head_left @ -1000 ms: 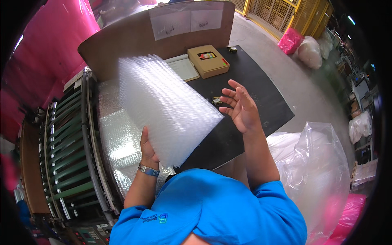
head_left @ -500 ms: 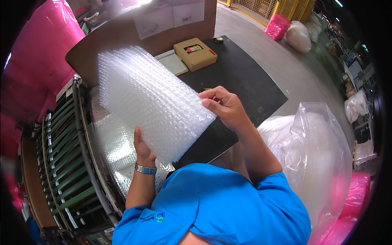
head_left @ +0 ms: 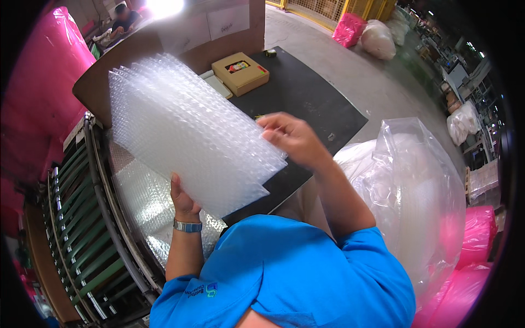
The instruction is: The person repeatedly picks up sheets of bubble wrap from a table, unfolds them, and places them into a large clear plastic bag. The person handles the bubble wrap one sheet at a time, folding and unfolding the material before bagging it.
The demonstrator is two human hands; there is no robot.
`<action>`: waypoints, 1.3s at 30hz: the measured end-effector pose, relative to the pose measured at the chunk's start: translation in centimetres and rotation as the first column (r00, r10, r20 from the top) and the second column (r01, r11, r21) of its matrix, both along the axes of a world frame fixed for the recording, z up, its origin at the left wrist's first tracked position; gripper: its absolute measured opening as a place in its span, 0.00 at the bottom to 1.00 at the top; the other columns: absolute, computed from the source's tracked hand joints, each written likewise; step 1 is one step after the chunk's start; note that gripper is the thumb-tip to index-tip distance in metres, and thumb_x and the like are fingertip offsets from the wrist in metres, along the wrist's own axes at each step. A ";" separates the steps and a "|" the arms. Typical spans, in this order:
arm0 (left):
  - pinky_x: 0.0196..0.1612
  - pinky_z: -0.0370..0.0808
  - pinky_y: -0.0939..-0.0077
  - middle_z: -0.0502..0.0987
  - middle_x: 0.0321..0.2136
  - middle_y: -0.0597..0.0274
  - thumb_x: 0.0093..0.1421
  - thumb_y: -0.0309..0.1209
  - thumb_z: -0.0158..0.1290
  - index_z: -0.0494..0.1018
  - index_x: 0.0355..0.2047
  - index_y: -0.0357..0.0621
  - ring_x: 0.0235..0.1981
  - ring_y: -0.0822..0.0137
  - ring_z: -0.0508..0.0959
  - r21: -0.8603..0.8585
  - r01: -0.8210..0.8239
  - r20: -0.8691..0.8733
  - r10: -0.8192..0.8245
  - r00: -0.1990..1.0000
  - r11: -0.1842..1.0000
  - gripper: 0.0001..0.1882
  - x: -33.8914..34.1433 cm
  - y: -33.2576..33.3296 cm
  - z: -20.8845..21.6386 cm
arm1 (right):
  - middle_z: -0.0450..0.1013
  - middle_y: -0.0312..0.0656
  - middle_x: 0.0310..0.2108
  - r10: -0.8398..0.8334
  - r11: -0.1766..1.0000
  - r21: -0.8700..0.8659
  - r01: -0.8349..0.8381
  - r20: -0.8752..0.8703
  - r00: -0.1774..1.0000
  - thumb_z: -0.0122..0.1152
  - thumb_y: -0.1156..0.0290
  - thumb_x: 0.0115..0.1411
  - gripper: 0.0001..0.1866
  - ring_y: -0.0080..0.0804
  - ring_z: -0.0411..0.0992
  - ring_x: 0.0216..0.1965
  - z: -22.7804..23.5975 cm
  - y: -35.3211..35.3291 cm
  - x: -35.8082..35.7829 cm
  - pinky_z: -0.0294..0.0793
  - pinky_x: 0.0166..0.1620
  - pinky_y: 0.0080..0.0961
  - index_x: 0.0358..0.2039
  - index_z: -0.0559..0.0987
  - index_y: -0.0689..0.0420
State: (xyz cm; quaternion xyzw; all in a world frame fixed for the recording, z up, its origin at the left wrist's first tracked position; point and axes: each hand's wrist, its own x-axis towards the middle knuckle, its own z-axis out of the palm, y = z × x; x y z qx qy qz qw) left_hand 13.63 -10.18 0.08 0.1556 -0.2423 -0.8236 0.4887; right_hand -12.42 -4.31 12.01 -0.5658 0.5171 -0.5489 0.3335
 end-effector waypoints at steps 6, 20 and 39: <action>0.52 0.64 0.58 0.66 0.49 0.54 0.47 0.53 0.52 0.57 0.55 0.42 0.49 0.54 0.67 -0.082 -0.021 0.059 0.025 0.998 0.996 0.39 -1.7 1.2 1.1 | 0.62 0.29 0.16 -0.099 0.995 0.048 0.090 0.243 0.965 0.53 0.60 0.58 0.16 0.15 0.59 0.21 0.0 0.3 -1.7 0.61 0.25 0.16 0.20 0.69 0.58; 0.57 0.55 0.58 0.58 0.55 0.52 0.53 0.54 0.47 0.54 0.55 0.36 0.55 0.55 0.59 -0.545 0.004 0.132 0.081 0.988 0.839 0.39 -14.7 1.3 11.8 | 0.64 0.56 0.48 -0.343 0.886 -0.463 0.037 -0.600 0.723 0.67 0.52 0.35 0.54 0.45 0.67 0.47 16.4 8.0 -7.3 0.66 0.49 0.31 0.58 0.50 0.63; 0.27 0.68 0.75 0.70 0.24 0.56 0.47 0.20 0.53 0.72 0.25 0.38 0.25 0.61 0.73 -0.888 0.427 0.451 -0.144 0.881 -0.168 0.04 -30.3 21.2 9.8 | 0.59 0.49 0.53 -0.928 0.280 -0.426 0.860 -0.350 0.128 0.65 0.56 0.40 0.47 0.39 0.62 0.51 14.5 48.8 -15.9 0.63 0.51 0.31 0.59 0.54 0.58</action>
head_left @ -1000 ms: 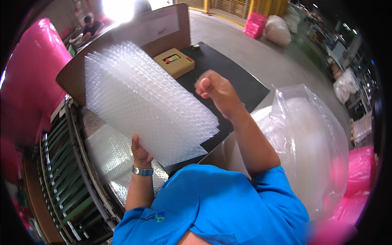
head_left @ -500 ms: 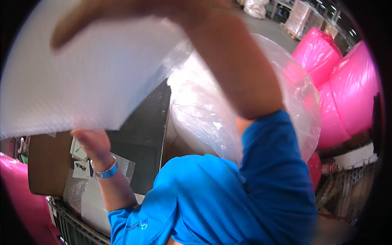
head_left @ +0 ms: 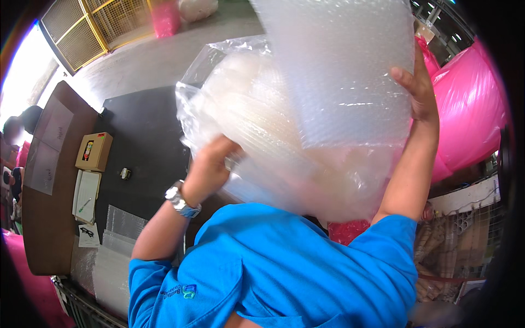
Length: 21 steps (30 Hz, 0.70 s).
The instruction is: The person repeatedly picks up sheets of bubble wrap from a table, unfolds them, and places them into a large clear plastic bag. The person handles the bubble wrap one sheet at a time, folding and unfolding the material before bagging it.
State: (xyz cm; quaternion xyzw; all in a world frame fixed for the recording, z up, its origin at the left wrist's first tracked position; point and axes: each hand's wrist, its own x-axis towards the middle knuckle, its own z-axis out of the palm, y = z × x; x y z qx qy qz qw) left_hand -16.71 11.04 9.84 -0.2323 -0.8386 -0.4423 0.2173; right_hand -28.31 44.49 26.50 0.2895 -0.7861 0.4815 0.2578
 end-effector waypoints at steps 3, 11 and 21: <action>0.22 0.64 0.78 0.68 0.20 0.60 0.45 0.20 0.54 0.71 0.22 0.39 0.19 0.68 0.68 0.061 -0.133 -0.234 0.143 0.962 0.989 0.03 0.5 0.3 5.4 | 0.60 0.50 0.51 -0.106 0.991 0.069 0.112 -0.087 0.991 0.64 0.60 0.41 0.46 0.40 0.64 0.49 -0.1 2.0 0.0 0.64 0.50 0.33 0.59 0.52 0.58; 0.28 0.65 0.80 0.68 0.22 0.62 0.39 0.20 0.59 0.72 0.23 0.38 0.25 0.68 0.69 0.230 -0.256 -0.484 0.339 0.807 0.939 0.09 -1.0 0.7 7.2 | 0.57 0.46 0.55 0.133 0.991 -0.013 -0.133 -0.028 0.991 0.66 0.66 0.39 0.49 0.37 0.56 0.55 -0.4 2.2 1.0 0.55 0.56 0.32 0.60 0.50 0.57; 0.35 0.67 0.80 0.69 0.27 0.64 0.42 0.17 0.57 0.74 0.24 0.38 0.30 0.71 0.69 0.301 -0.266 -0.544 0.394 0.741 0.916 0.07 -8.3 -0.6 9.6 | 0.59 0.45 0.54 0.278 0.955 0.039 -0.295 0.241 0.930 0.66 0.63 0.37 0.48 0.35 0.58 0.54 -1.6 -1.8 -2.9 0.55 0.56 0.28 0.59 0.54 0.58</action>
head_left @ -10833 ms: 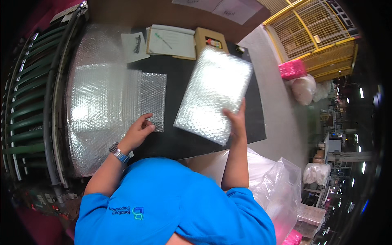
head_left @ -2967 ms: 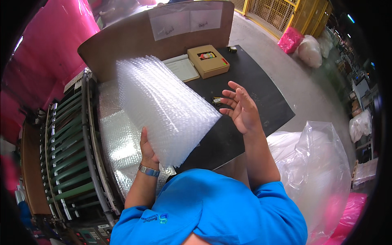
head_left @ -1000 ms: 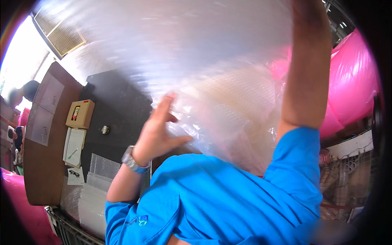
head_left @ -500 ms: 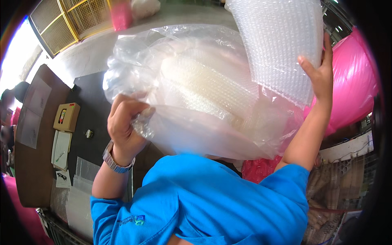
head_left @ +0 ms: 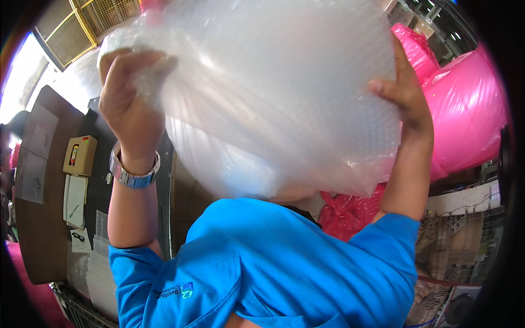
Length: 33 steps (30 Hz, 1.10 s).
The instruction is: The person repeatedly picks up sheets of bubble wrap from a table, unfolds them, and places them into a large clear plastic bag. The person handles the bubble wrap one sheet at a time, folding and unfolding the material before bagging it.
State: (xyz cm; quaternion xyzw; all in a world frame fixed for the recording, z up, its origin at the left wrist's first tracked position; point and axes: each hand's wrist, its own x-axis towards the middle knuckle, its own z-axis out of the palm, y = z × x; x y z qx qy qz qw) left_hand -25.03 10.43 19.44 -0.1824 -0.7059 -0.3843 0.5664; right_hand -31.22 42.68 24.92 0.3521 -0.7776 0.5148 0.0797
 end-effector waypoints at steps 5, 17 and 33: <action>0.34 0.67 0.79 0.66 0.29 0.66 0.38 0.22 0.63 0.75 0.23 0.40 0.33 0.71 0.67 -0.160 0.040 -0.012 -0.042 0.999 0.986 0.10 -1.6 -1.1 0.8 | 0.65 0.46 0.49 0.084 0.996 -0.042 -0.076 0.239 0.967 0.64 0.62 0.37 0.46 0.34 0.61 0.52 0.3 0.0 -3.3 0.58 0.54 0.29 0.58 0.56 0.61; 0.38 0.67 0.72 0.65 0.35 0.59 0.32 0.32 0.67 0.74 0.23 0.44 0.38 0.63 0.68 -0.374 0.040 0.090 -0.006 0.996 0.926 0.16 0.3 -2.9 1.3 | 0.45 0.58 0.60 0.241 0.716 0.383 -0.583 0.649 0.722 0.63 0.51 0.43 0.54 0.45 0.43 0.62 -8.9 -8.8 -11.6 0.42 0.61 0.37 0.60 0.42 0.65; 0.47 0.66 0.68 0.66 0.44 0.53 0.35 0.34 0.66 0.73 0.22 0.45 0.49 0.56 0.66 -0.318 0.041 0.156 0.010 0.988 0.947 0.15 0.6 -1.6 0.2 | 0.44 0.53 0.61 0.375 0.788 0.305 -0.534 0.451 0.810 0.60 0.50 0.44 0.49 0.45 0.45 0.62 -5.5 -14.1 -10.7 0.48 0.60 0.38 0.61 0.48 0.56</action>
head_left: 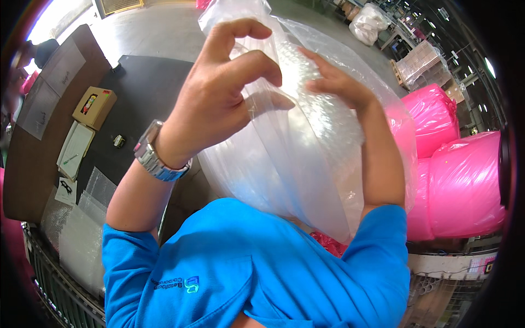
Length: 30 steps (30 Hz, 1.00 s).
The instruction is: The person repeatedly picks up sheets of bubble wrap from a table, unfolds them, and places them into a large clear plastic bag. The person handles the bubble wrap one sheet at a time, folding and unfolding the material before bagging it.
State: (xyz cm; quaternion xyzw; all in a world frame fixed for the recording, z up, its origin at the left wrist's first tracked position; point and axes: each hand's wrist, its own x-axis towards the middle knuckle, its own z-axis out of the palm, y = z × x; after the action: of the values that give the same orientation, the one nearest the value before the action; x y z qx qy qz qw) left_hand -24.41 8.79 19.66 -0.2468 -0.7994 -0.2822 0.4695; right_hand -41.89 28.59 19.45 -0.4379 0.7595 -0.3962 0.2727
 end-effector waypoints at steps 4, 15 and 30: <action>0.47 0.66 0.68 0.66 0.45 0.52 0.34 0.34 0.67 0.72 0.21 0.45 0.48 0.56 0.67 0.033 0.035 0.022 -0.035 0.999 0.999 0.15 -1.0 0.7 -0.6 | 0.40 0.56 0.61 -0.249 0.954 0.159 0.253 -0.043 0.967 0.54 0.47 0.48 0.48 0.45 0.37 0.64 -10.3 -1.7 -1.9 0.37 0.63 0.38 0.60 0.46 0.62; 0.47 0.66 0.67 0.64 0.48 0.54 0.34 0.34 0.67 0.73 0.26 0.46 0.49 0.58 0.66 0.045 -0.043 0.130 0.036 0.991 0.998 0.18 -0.8 -0.5 -0.7 | 0.39 0.59 0.61 -0.356 0.923 0.167 0.347 0.024 0.934 0.54 0.51 0.51 0.47 0.45 0.40 0.63 -9.0 -1.8 -1.5 0.39 0.62 0.33 0.60 0.43 0.66; 0.55 0.58 0.59 0.61 0.52 0.46 0.39 0.38 0.65 0.72 0.25 0.46 0.56 0.49 0.60 0.071 -0.013 0.156 0.002 0.988 0.997 0.17 -3.3 0.5 -1.4 | 0.55 0.58 0.54 -0.180 0.937 0.122 0.327 -0.634 0.752 0.54 0.49 0.52 0.40 0.50 0.54 0.56 -3.6 -0.1 1.8 0.52 0.57 0.37 0.59 0.53 0.56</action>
State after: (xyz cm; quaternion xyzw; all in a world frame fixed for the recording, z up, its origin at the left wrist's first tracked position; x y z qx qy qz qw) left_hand -27.68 9.33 18.26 -0.2040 -0.8239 -0.3271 0.4154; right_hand -40.13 28.53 15.89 -0.4009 0.8989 -0.1771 0.0020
